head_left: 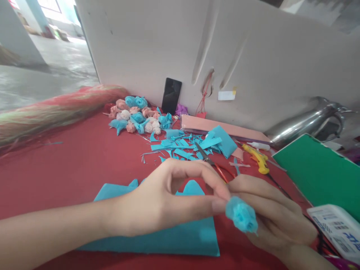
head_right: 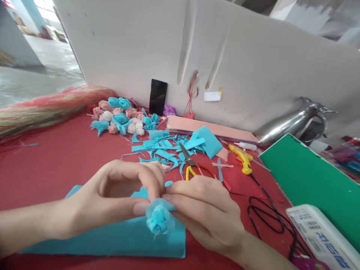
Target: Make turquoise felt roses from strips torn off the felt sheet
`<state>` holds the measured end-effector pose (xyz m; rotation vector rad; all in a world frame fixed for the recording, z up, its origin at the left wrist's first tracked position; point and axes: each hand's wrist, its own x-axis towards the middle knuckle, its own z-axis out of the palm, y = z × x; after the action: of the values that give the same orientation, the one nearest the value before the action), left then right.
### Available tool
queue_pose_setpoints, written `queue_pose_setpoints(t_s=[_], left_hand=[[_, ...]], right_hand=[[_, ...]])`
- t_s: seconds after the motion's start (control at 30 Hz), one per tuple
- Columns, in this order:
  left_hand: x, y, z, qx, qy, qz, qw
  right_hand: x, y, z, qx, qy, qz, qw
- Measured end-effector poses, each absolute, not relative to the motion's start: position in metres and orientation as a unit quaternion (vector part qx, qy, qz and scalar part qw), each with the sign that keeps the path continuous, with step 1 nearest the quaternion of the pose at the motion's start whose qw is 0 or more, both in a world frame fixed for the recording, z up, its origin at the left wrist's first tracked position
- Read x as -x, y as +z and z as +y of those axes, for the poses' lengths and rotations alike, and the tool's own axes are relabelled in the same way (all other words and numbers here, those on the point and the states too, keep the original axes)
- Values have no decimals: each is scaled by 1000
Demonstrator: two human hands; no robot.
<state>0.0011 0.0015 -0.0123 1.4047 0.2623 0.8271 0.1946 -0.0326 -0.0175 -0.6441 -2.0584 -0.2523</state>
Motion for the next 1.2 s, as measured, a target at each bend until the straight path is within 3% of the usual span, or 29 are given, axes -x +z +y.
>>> queue_pose_setpoints(t_s=[0.2, 0.4, 0.7, 1.2], left_hand=[[4, -4, 3, -598, 314, 127, 726], [11, 6, 7, -628, 275, 195, 701], [17, 10, 8, -610, 225, 230, 724], [21, 16, 12, -737, 213, 278, 578]], right_hand=[[-196, -5, -31, 228, -152, -870, 410], [-200, -2, -33, 243, -150, -897, 337], [-200, 0, -44, 272, -205, -891, 300], [-183, -4, -31, 270, -144, -893, 329]])
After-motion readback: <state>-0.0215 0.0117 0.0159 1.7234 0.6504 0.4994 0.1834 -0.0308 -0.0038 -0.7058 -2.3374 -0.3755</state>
